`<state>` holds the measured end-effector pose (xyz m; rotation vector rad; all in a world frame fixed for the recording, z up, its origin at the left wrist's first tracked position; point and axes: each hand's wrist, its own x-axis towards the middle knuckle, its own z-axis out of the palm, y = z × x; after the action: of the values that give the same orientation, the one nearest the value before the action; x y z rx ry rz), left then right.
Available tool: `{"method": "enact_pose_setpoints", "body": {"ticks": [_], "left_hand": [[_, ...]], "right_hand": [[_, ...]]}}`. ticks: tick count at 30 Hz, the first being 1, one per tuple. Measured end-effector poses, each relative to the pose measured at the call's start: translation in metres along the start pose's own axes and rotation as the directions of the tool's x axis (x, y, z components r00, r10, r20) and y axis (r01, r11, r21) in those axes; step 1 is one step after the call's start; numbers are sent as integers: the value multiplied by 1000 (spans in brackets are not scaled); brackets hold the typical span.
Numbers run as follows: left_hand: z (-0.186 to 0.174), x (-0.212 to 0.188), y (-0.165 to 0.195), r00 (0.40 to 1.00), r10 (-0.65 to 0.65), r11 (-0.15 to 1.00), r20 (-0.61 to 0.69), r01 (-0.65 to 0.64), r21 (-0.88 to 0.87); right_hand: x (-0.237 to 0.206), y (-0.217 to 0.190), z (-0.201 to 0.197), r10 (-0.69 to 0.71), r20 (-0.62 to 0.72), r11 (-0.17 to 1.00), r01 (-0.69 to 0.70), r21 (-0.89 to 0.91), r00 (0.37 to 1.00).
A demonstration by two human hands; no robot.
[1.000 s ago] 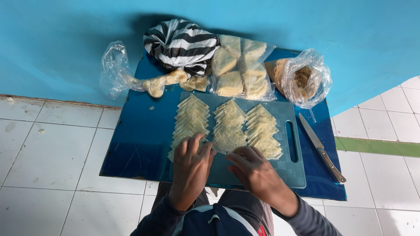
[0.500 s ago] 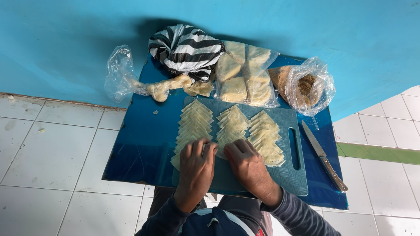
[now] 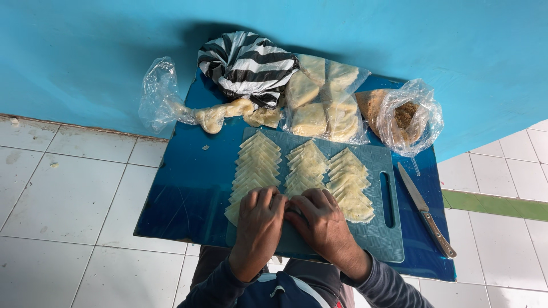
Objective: The person sits at a low table and folds filled pastry pouches by hand. They take a cut dough wrapper, add brown filling from a plastic bag onto it, fold the wrapper over the filling, and press the edges together, placing each finished pouch in rows on the cutting board with the others.
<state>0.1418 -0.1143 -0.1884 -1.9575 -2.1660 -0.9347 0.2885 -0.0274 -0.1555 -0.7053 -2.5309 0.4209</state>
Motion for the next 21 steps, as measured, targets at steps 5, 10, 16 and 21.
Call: {"method": "enact_pose_setpoints", "body": {"ticks": [5, 10, 16, 21], "left_hand": [[3, 4, 3, 997, 25, 1000, -70, -24, 16], [0, 2, 3, 996, 29, 998, -89, -34, -56], [2, 1, 3, 996, 54, 998, -67, -55, -16], [0, 2, 4, 995, 69, 998, -76, -69, -2]], "right_hand": [[0, 5, -1, 57, -25, 997, -55, 45, 998], [0, 23, -7, 313, 1, 896, -295, 332, 950], [-7, 49, -9, 444, -12, 805, -392, 446, 896], [-14, 66, -26, 380, -152, 819, -256, 513, 912]]}}
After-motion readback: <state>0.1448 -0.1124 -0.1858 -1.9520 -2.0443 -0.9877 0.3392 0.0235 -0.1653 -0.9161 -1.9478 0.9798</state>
